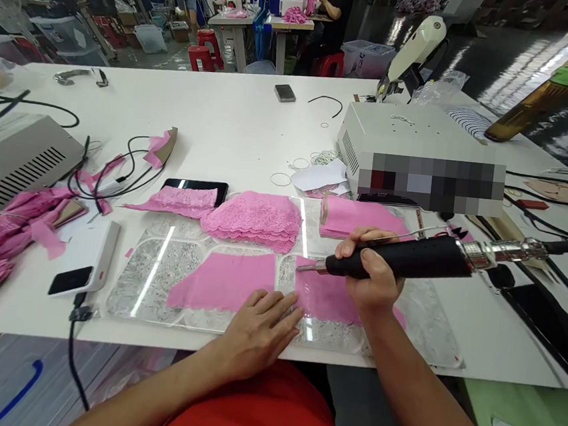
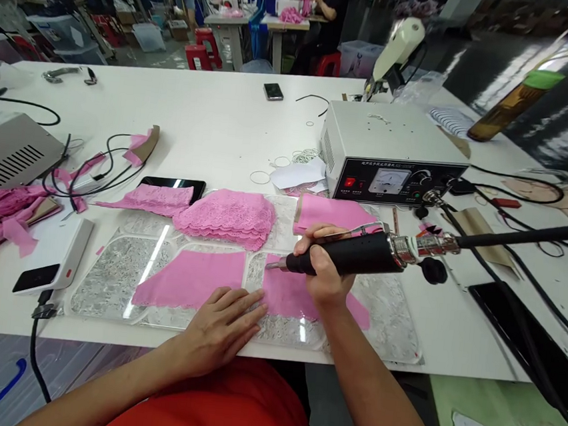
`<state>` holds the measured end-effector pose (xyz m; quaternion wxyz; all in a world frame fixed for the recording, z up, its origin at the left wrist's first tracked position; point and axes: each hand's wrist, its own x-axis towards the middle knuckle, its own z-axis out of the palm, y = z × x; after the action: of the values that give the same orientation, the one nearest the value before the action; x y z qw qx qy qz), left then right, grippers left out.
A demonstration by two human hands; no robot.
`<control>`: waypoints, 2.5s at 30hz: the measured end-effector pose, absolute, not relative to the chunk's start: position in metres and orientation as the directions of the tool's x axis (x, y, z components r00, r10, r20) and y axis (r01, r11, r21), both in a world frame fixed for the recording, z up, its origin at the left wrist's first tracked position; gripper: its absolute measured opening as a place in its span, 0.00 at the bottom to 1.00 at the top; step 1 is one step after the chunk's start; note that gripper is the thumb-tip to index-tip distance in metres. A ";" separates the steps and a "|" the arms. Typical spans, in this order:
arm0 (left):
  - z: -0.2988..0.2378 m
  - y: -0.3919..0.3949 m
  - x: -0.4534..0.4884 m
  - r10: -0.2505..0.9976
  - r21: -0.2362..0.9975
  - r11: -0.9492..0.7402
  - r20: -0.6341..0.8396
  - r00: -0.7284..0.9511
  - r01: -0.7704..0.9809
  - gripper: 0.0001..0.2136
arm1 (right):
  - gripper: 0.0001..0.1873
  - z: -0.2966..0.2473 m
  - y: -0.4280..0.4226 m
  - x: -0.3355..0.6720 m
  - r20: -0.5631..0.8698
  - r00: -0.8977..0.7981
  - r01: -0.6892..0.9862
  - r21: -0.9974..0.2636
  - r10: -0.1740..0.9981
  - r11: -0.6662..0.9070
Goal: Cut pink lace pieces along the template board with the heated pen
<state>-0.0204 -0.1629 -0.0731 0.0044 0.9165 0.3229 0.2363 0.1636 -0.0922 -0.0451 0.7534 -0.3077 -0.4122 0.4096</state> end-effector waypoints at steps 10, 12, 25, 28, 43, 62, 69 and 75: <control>-0.075 -0.165 -0.024 0.564 0.155 -0.815 0.435 0.702 0.558 0.11 | 0.05 -0.042 -0.092 0.164 0.372 0.297 -0.342 -0.819 0.879 0.462; -0.075 -0.165 -0.024 0.560 0.148 -0.817 0.432 0.707 0.557 0.11 | 0.05 -0.041 -0.092 0.164 0.361 0.300 -0.351 -0.819 0.883 0.455; -0.078 -0.166 -0.025 0.548 0.127 -0.823 0.434 0.715 0.554 0.12 | 0.06 -0.041 -0.101 0.171 0.340 0.152 -0.459 -0.807 0.928 0.371; -0.078 -0.166 -0.025 0.549 0.129 -0.822 0.434 0.714 0.554 0.12 | 0.06 -0.043 -0.101 0.170 0.341 0.138 -0.457 -0.811 0.930 0.365; -0.068 -0.140 -0.016 0.551 0.131 -0.810 0.504 0.665 0.572 0.11 | 0.06 -0.027 -0.094 0.212 0.374 0.513 -0.245 -0.799 0.772 0.550; -0.082 -0.115 -0.007 0.650 0.119 -0.732 0.420 0.634 0.671 0.14 | 0.06 -0.046 -0.092 0.209 0.379 0.448 -0.275 -0.803 0.810 0.528; -0.082 -0.116 -0.006 0.653 0.114 -0.725 0.426 0.626 0.679 0.13 | 0.06 -0.047 -0.091 0.207 0.392 0.446 -0.293 -0.785 0.804 0.545; -0.083 -0.115 -0.007 0.642 0.107 -0.733 0.437 0.630 0.672 0.13 | 0.06 -0.049 -0.090 0.206 0.404 0.425 -0.276 -0.795 0.810 0.541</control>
<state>-0.0065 -0.1149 -0.0826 -0.0332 0.9022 0.3642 0.2286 0.2057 -0.0904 -0.0490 0.7776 -0.3282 -0.4069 0.3493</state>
